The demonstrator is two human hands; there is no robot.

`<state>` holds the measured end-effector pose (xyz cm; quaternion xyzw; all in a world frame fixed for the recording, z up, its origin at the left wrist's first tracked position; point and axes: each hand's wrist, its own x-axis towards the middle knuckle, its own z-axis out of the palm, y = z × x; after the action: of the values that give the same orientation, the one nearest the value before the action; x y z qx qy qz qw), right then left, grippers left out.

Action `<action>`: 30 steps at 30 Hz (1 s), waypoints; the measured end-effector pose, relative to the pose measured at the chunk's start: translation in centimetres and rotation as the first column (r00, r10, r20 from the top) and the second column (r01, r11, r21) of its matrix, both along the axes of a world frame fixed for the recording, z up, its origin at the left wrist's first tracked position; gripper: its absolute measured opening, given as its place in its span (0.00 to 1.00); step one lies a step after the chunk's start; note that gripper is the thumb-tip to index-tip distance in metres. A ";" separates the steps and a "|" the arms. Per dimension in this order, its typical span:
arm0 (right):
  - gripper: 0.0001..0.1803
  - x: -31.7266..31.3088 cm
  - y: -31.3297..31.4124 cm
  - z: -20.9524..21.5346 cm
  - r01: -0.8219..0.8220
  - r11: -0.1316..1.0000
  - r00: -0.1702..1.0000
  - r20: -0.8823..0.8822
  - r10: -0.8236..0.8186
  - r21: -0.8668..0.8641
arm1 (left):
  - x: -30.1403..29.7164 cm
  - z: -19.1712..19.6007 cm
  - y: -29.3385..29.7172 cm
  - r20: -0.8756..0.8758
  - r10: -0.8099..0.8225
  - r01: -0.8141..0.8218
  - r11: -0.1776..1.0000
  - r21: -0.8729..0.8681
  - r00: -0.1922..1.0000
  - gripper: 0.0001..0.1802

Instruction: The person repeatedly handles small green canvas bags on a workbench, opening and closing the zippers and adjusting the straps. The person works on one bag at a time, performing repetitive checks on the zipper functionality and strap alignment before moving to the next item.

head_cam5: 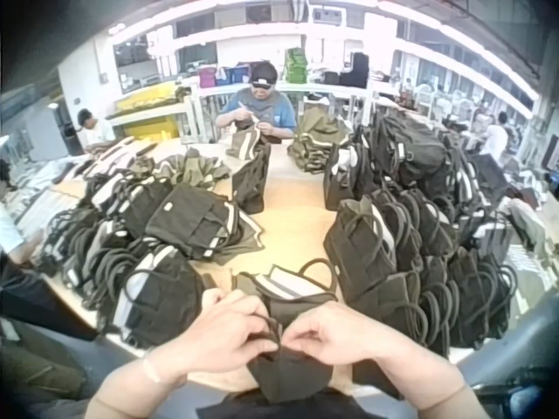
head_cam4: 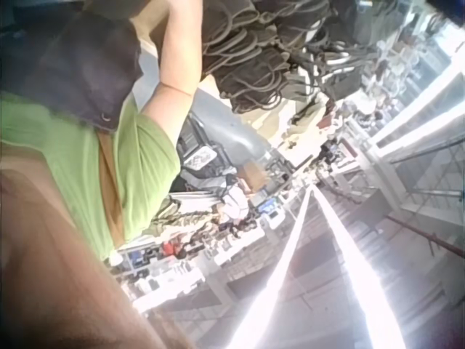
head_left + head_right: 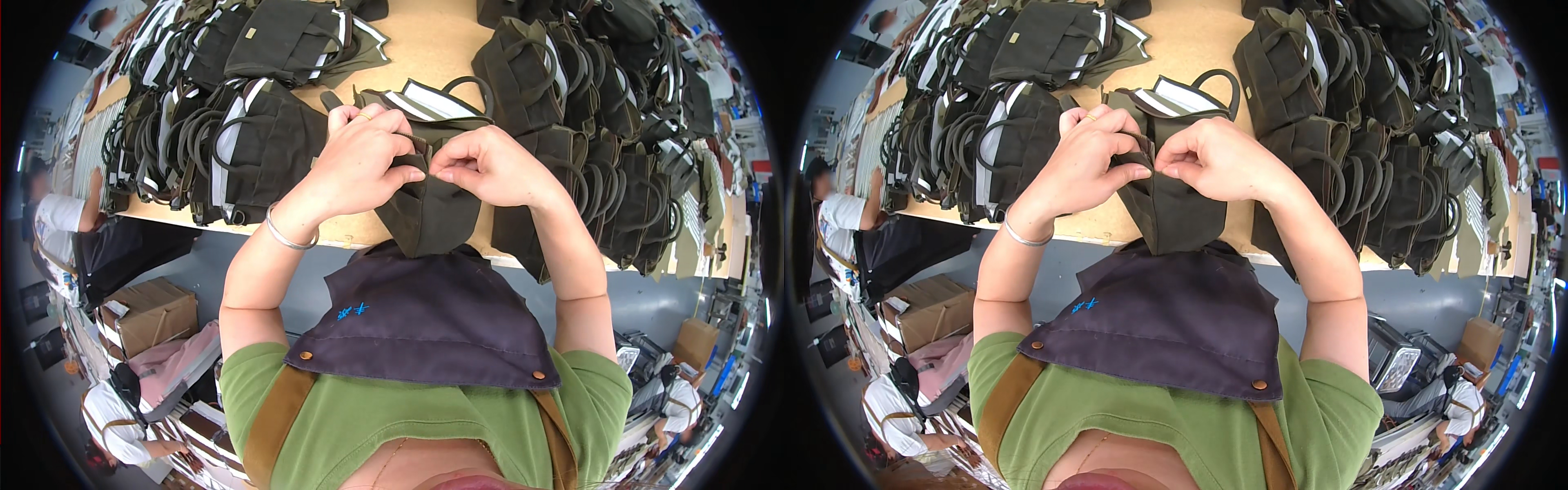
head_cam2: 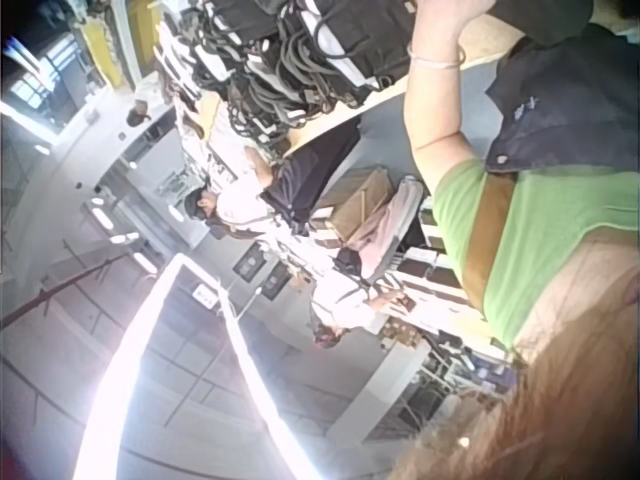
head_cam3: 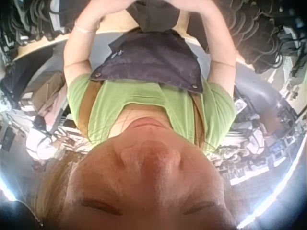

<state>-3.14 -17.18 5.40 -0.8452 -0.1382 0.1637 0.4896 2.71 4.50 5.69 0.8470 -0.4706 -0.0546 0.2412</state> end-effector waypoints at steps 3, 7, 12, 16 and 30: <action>0.05 -0.1 0.0 -0.2 0.021 0.999 0.998 -0.059 -0.019 0.027 | 0.0 -0.1 -0.1 -0.003 0.012 -0.012 1.000 -0.003 1.000 0.13; 0.06 -0.1 0.3 0.2 0.043 0.998 0.997 -0.061 -0.041 0.046 | 0.1 -0.1 -0.2 -0.012 0.014 -0.014 1.000 0.004 1.000 0.13; 0.06 -0.2 0.4 0.0 0.067 0.996 0.995 -0.072 -0.063 0.058 | 0.2 0.0 -0.1 -0.018 0.010 -0.009 1.000 0.027 1.000 0.13; 0.05 -0.2 0.4 -0.1 0.057 0.998 0.998 0.003 -0.057 0.039 | 0.2 -0.2 -0.1 -0.002 0.024 -0.024 1.000 -0.006 1.000 0.13; 0.04 -0.6 -0.8 -2.1 0.125 0.973 0.985 -0.142 -0.098 0.193 | 1.8 -1.1 -0.4 -0.075 -0.016 0.002 0.984 -0.178 0.997 0.07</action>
<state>-3.71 -17.95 3.30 -0.7851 -0.0739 0.1764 0.5892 4.46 4.13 4.60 0.8173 -0.4680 -0.0456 0.3330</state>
